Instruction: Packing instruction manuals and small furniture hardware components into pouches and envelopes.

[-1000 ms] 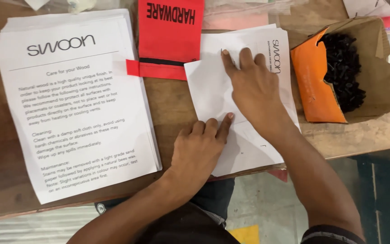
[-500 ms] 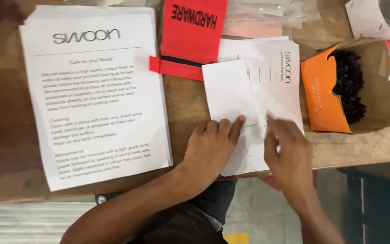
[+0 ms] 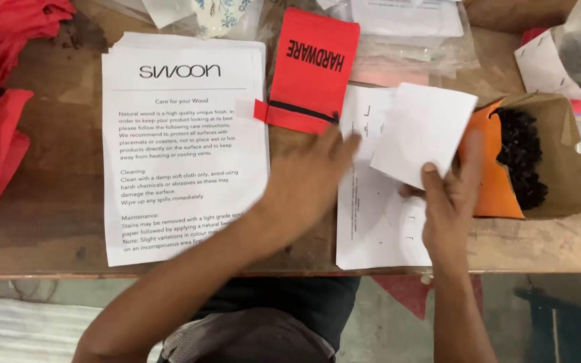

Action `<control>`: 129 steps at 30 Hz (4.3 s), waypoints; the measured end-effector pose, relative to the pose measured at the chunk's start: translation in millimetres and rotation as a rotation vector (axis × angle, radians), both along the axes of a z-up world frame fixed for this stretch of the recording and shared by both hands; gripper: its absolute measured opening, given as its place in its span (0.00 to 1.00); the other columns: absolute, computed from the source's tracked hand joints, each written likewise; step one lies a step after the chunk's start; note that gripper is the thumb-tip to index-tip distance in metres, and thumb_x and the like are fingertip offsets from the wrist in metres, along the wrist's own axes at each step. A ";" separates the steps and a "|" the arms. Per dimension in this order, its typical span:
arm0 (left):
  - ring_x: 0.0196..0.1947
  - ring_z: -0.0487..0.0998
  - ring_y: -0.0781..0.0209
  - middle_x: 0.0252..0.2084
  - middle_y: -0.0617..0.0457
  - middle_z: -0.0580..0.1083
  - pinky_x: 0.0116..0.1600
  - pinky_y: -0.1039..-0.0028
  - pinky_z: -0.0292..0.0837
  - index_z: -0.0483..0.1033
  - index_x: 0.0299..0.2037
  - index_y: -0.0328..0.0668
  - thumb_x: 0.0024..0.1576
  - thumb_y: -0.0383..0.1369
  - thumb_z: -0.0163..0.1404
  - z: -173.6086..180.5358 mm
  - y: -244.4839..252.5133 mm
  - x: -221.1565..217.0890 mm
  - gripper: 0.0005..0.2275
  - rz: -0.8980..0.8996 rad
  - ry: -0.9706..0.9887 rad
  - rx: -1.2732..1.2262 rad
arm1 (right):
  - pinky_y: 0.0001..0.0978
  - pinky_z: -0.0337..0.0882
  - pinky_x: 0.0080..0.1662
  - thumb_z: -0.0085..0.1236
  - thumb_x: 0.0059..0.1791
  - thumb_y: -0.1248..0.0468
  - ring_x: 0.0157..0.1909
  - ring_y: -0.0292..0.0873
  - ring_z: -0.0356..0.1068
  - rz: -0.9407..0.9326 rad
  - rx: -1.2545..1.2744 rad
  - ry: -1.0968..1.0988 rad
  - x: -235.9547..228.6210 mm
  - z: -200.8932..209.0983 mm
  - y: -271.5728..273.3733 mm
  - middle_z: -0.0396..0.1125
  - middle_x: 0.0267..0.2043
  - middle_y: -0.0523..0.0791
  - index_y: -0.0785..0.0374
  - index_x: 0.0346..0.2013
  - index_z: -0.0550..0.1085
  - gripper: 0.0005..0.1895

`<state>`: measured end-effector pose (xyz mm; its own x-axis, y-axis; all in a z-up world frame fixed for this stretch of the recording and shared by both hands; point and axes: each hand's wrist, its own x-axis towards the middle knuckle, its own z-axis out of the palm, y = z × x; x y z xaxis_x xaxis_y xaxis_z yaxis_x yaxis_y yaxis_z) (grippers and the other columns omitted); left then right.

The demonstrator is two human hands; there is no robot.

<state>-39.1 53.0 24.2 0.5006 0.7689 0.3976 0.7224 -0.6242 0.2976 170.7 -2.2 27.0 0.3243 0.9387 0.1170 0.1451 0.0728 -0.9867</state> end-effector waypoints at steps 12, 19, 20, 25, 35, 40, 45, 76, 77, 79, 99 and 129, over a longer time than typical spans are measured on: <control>0.37 0.79 0.48 0.34 0.49 0.75 0.32 0.58 0.75 0.79 0.29 0.44 0.47 0.25 0.56 -30.7 83.0 12.4 0.03 0.016 -0.041 -0.006 | 0.25 0.78 0.44 0.47 0.60 0.68 0.37 0.30 0.66 -0.059 -0.069 -0.070 19.3 -58.8 -9.6 0.65 0.37 0.39 0.68 0.57 0.77 0.14; 0.34 0.81 0.53 0.38 0.56 0.76 0.38 0.65 0.78 0.80 0.37 0.45 0.54 0.27 0.57 31.7 34.4 14.2 0.03 -0.178 -0.582 -0.065 | 0.31 0.77 0.40 0.51 0.57 0.63 0.41 0.35 0.71 0.125 0.013 -0.024 -10.8 -7.0 17.9 0.70 0.45 0.41 0.71 0.47 0.77 0.13; 0.34 0.81 0.53 0.38 0.56 0.76 0.37 0.66 0.77 0.81 0.37 0.45 0.55 0.26 0.57 32.4 30.2 16.4 0.04 -0.186 -0.571 -0.087 | 0.32 0.77 0.41 0.51 0.58 0.61 0.41 0.35 0.72 0.178 0.011 0.057 -11.6 -4.9 20.3 0.70 0.43 0.42 0.71 0.45 0.78 0.14; 0.34 0.80 0.56 0.39 0.57 0.75 0.36 0.68 0.77 0.81 0.38 0.44 0.56 0.26 0.57 22.8 26.0 19.7 0.03 -0.177 -0.527 -0.009 | 0.32 0.75 0.39 0.54 0.58 0.60 0.38 0.36 0.72 0.260 -0.020 0.249 -7.6 -11.2 26.6 0.70 0.37 0.42 0.70 0.39 0.78 0.14; 0.45 0.78 0.50 0.43 0.51 0.72 0.43 0.64 0.77 0.75 0.39 0.40 0.44 0.25 0.55 31.4 -8.4 -41.5 0.12 -0.372 -0.081 0.144 | 0.22 0.65 0.31 0.57 0.53 0.67 0.28 0.29 0.64 -0.094 -0.062 0.191 43.8 -15.7 2.9 0.69 0.29 0.38 0.67 0.32 0.78 0.07; 0.45 0.78 0.51 0.45 0.51 0.75 0.43 0.64 0.76 0.77 0.42 0.43 0.52 0.24 0.55 18.2 -14.1 -15.9 0.09 -0.257 -0.236 -0.110 | 0.22 0.63 0.34 0.62 0.53 0.65 0.31 0.29 0.62 -0.005 -0.291 -0.079 34.1 -27.7 -13.7 0.69 0.29 0.39 0.69 0.32 0.79 0.09; 0.36 0.79 0.44 0.37 0.44 0.73 0.38 0.57 0.77 0.77 0.39 0.38 0.50 0.38 0.59 -17.1 -14.0 32.1 0.13 -0.291 -0.210 -0.249 | 0.26 0.73 0.38 0.65 0.52 0.66 0.40 0.35 0.70 -0.207 -0.098 -0.532 17.1 0.5 -29.4 0.71 0.40 0.48 0.72 0.42 0.79 0.10; 0.28 0.78 0.44 0.32 0.47 0.74 0.33 0.55 0.74 0.77 0.33 0.39 0.59 0.33 0.51 -23.4 1.8 68.8 0.07 -0.240 0.023 -0.413 | 0.31 0.69 0.25 0.56 0.47 0.78 0.26 0.38 0.69 -0.192 -0.368 0.460 -7.3 -44.1 -124.4 0.73 0.34 0.50 0.77 0.53 0.77 0.19; 0.29 0.79 0.45 0.32 0.48 0.74 0.33 0.56 0.74 0.78 0.33 0.39 0.59 0.32 0.51 -22.7 2.3 71.4 0.06 -0.247 -0.039 -0.377 | 0.31 0.69 0.24 0.56 0.47 0.78 0.25 0.38 0.69 -0.164 -0.364 0.416 -7.8 -42.9 -123.3 0.73 0.33 0.50 0.78 0.52 0.77 0.18; 0.30 0.79 0.46 0.32 0.49 0.74 0.34 0.56 0.74 0.78 0.33 0.40 0.58 0.31 0.52 -20.4 1.8 74.2 0.05 -0.263 -0.101 -0.336 | 0.31 0.68 0.23 0.56 0.46 0.78 0.24 0.37 0.68 -0.143 -0.353 0.371 -6.1 -41.9 -122.0 0.73 0.33 0.49 0.78 0.51 0.77 0.18; 0.43 0.77 0.56 0.45 0.52 0.72 0.37 0.69 0.77 0.78 0.49 0.36 0.52 0.28 0.53 -7.4 -13.8 24.5 0.14 -0.449 0.008 0.151 | 0.25 0.72 0.48 0.57 0.50 0.82 0.43 0.36 0.71 -0.179 0.030 0.420 -1.0 -70.2 -116.0 0.73 0.40 0.48 0.75 0.37 0.77 0.05; 0.44 0.77 0.52 0.44 0.51 0.72 0.44 0.65 0.77 0.76 0.49 0.36 0.49 0.22 0.54 6.7 -46.3 22.5 0.16 -0.486 -0.377 -0.144 | 0.38 0.73 0.50 0.62 0.55 0.67 0.47 0.44 0.72 -0.012 -0.024 0.540 -2.8 -72.9 -114.0 0.73 0.49 0.51 0.74 0.56 0.72 0.17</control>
